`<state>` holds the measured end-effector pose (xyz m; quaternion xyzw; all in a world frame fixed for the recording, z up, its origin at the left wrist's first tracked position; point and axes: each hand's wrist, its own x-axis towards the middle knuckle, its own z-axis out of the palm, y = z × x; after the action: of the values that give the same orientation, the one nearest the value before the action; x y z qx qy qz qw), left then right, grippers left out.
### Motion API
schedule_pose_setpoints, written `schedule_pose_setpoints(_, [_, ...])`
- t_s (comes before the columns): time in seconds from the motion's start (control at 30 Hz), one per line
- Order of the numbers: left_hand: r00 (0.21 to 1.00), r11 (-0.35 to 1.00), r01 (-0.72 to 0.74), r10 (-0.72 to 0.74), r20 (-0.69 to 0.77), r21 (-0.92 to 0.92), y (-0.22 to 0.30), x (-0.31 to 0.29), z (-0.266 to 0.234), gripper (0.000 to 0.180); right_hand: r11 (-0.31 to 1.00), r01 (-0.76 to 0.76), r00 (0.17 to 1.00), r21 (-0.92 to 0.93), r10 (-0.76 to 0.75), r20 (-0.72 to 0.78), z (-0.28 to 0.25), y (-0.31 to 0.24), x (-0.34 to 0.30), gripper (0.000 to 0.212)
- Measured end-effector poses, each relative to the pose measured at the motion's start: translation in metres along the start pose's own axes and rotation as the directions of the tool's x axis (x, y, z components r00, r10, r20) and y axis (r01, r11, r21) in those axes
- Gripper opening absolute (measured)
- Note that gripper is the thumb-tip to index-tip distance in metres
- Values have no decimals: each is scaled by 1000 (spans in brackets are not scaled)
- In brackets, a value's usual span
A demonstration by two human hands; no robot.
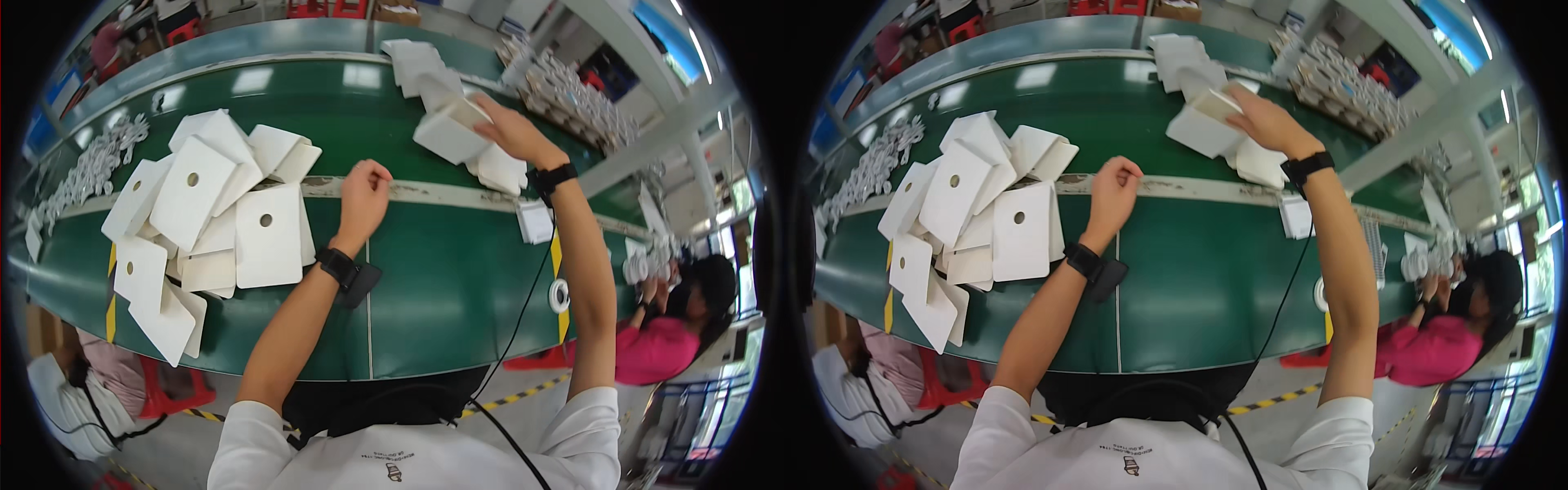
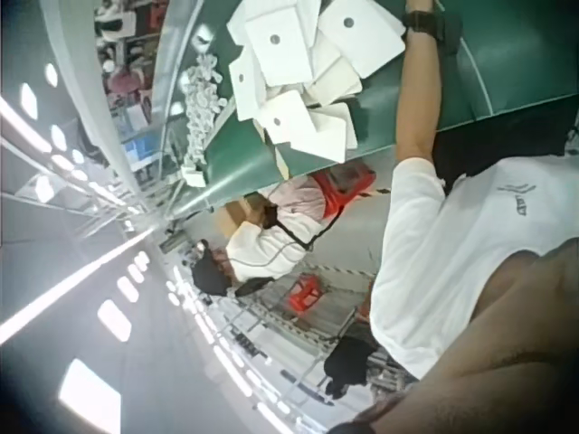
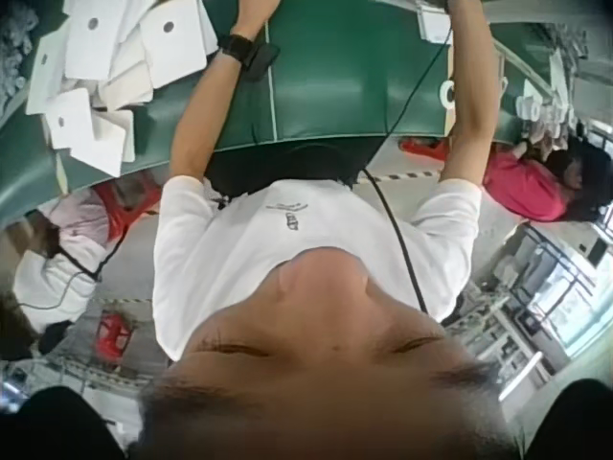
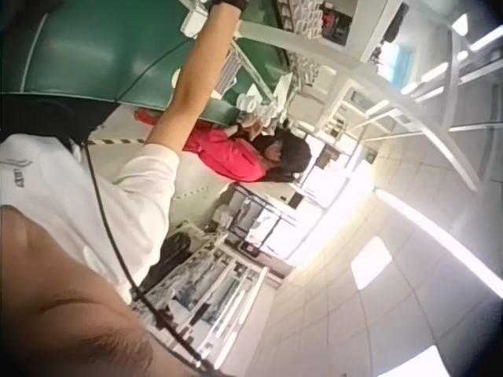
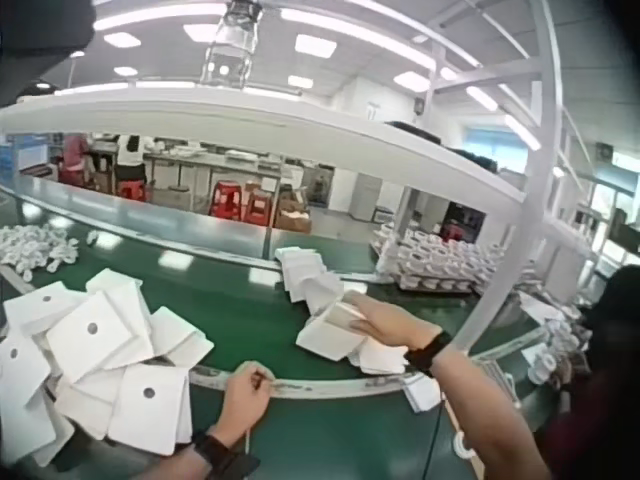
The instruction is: Packaging white electronic components into protective wraps and stacking them on a factory assembly line.
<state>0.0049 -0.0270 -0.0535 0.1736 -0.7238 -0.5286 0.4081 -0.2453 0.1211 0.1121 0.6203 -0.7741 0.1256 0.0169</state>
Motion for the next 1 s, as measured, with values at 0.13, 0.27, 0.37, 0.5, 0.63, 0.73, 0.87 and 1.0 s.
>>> schedule_pose_setpoints(0.13, [997, 1000, 26, -25, 74, -15, -4, 6, 2, 6, 994, -36, 976, -106, 13, -217, 15, 14, -17, 41])
schedule_pose_setpoints(0.27, [982, 985, 140, -126, 142, -95, -3, 6, -3, 10, 962, 86, 935, -257, -167, -312, 28, -9, -29, 32])
schedule_pose_setpoints(0.37, [969, 985, 170, -169, 179, 14, 6, 1, 10, 18, 956, 66, 903, -286, -179, -391, 34, -15, -54, 26])
schedule_pose_setpoints(0.5, [985, 997, 69, -65, 163, -19, 22, -7, 6, 29, 993, 73, 821, -96, -114, -559, 63, -61, -74, 22])
schedule_pose_setpoints(0.63, [938, 992, -122, 101, 332, 42, 30, -10, 8, 38, 996, -26, 825, 87, 70, -560, 75, -74, -120, 26])
schedule_pose_setpoints(0.73, [916, 959, -260, 209, 342, 109, 33, -5, -4, 40, 971, -216, 871, 107, 241, -428, 71, -86, -175, 31])
schedule_pose_setpoints(0.87, [930, 932, -341, 317, 184, 123, 40, -12, -5, 40, 820, -564, 771, -99, 480, -419, 68, -76, -293, 37])
schedule_pose_setpoints(1.0, [963, 975, -218, 208, 168, 42, 39, -10, 4, 40, 730, -683, 695, -19, 642, -325, 61, -76, -358, 41])
